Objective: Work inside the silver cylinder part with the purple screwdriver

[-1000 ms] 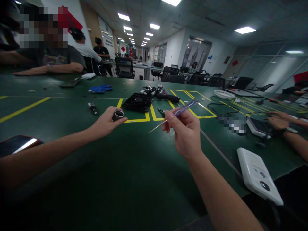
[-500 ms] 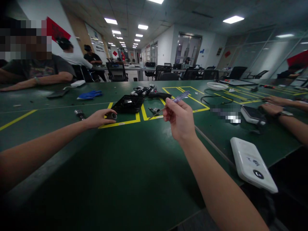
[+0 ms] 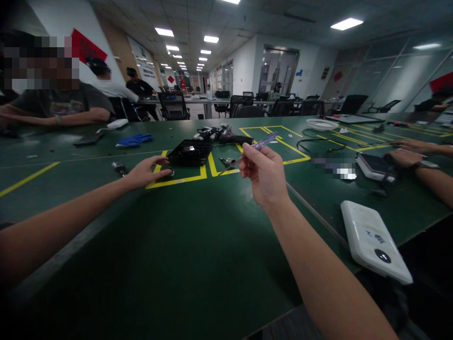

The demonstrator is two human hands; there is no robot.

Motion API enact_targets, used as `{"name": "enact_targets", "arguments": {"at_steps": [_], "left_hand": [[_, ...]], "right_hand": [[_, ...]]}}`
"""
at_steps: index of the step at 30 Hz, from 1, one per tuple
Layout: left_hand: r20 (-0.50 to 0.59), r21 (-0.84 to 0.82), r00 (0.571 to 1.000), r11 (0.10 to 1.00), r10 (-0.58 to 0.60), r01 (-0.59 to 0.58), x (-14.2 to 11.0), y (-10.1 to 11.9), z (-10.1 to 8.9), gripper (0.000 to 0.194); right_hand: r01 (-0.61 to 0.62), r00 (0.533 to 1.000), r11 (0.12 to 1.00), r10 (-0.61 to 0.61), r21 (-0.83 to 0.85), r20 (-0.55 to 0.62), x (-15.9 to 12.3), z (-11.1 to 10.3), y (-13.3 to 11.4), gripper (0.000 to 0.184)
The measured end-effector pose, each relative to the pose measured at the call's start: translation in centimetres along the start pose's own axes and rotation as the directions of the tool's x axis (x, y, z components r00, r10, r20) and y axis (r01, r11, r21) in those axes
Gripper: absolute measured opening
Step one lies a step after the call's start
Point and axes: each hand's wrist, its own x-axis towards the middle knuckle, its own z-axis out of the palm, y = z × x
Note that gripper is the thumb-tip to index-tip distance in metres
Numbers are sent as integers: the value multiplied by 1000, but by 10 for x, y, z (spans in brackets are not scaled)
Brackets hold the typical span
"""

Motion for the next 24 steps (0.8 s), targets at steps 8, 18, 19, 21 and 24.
{"name": "enact_targets", "arguments": {"at_steps": [8,18,19,21,24], "left_hand": [[-178,190,949,955,259,-225,27,73,22,38],[230,271,868,827,440,-492,103,142,79,39],[255,271,859,820,444,-504,106,143,80,35],[289,272,848,811,445,-518,109,145,83,31],[288,272,851,814,439,-513,107,145,86,30]], "right_hand": [[40,997,996,-34,84,-71,3,-4,-10,19],[8,999,998,-6,55,-43,8,-8,2,18],[15,999,999,-13,51,-38,8,-8,2,18],[17,999,998,-15,52,-39,8,-8,3,18],[0,999,999,2,49,-46,8,-8,5,17]]}}
